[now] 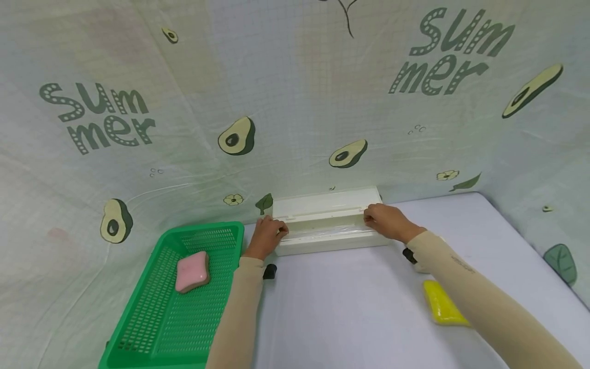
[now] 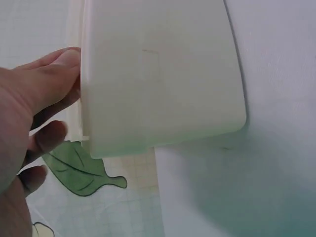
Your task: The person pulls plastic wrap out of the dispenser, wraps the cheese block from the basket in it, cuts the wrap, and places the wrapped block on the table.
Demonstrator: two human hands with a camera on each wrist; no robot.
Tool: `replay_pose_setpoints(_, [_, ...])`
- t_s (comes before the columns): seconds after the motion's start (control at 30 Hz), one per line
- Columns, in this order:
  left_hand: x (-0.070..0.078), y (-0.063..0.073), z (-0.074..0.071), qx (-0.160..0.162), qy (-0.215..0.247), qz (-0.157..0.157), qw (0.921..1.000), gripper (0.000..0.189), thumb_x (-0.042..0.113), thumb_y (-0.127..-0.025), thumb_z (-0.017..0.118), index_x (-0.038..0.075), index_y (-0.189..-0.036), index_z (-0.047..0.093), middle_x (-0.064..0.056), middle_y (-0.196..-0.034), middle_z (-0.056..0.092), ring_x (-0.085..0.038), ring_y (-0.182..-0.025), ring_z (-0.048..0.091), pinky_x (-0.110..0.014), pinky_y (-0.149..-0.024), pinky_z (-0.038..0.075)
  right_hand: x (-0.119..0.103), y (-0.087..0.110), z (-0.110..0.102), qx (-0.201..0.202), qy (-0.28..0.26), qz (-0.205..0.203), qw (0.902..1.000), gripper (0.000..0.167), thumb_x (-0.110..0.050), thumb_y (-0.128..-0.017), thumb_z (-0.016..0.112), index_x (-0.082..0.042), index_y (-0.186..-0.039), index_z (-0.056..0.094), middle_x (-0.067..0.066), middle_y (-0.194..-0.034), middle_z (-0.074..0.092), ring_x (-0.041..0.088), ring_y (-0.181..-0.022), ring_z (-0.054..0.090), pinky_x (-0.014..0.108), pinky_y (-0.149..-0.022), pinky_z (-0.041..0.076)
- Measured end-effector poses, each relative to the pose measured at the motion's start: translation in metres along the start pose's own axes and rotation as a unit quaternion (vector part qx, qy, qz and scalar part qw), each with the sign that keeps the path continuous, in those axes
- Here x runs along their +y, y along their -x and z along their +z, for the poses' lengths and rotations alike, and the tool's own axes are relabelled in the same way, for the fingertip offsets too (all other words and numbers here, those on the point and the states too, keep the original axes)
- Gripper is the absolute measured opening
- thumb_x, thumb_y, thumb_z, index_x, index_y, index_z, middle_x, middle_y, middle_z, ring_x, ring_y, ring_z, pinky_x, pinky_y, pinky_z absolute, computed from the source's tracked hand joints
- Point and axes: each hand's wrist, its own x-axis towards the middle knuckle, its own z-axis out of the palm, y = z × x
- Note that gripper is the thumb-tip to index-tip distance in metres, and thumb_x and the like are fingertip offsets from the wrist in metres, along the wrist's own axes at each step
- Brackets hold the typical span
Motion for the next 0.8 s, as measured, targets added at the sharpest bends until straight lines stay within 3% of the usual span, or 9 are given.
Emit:
replay_pose_setpoints(0.4, [0.007,0.017,-0.002,0.123,-0.024,-0.002,0.9921,0.008,0.017,-0.096,0.077,0.016,-0.102,0.083,-0.001,-0.101,0.079,-0.024,-0.094,0.057,-0.045,-0.09,0.04,-0.001,0.021,-0.007,0.087,0.004,-0.028,0.9958,0.012,-0.001,-0.089,0.082,-0.008,-0.096,0.076,0.002,-0.092,0.071,0.023,-0.086,0.066,0.044,-0.078,0.058])
replay_pose_setpoints(0.8, [0.014,0.036,-0.002,0.137,-0.028,-0.008,0.9901,0.007,0.017,-0.094,0.08,0.017,-0.1,0.083,0.001,-0.099,0.078,-0.024,-0.098,0.059,-0.045,-0.091,0.043,-0.005,0.035,-0.009,0.117,0.035,-0.038,0.9917,0.013,-0.001,-0.086,0.085,-0.011,-0.092,0.078,0.0,-0.089,0.072,0.022,-0.082,0.063,0.042,-0.074,0.055])
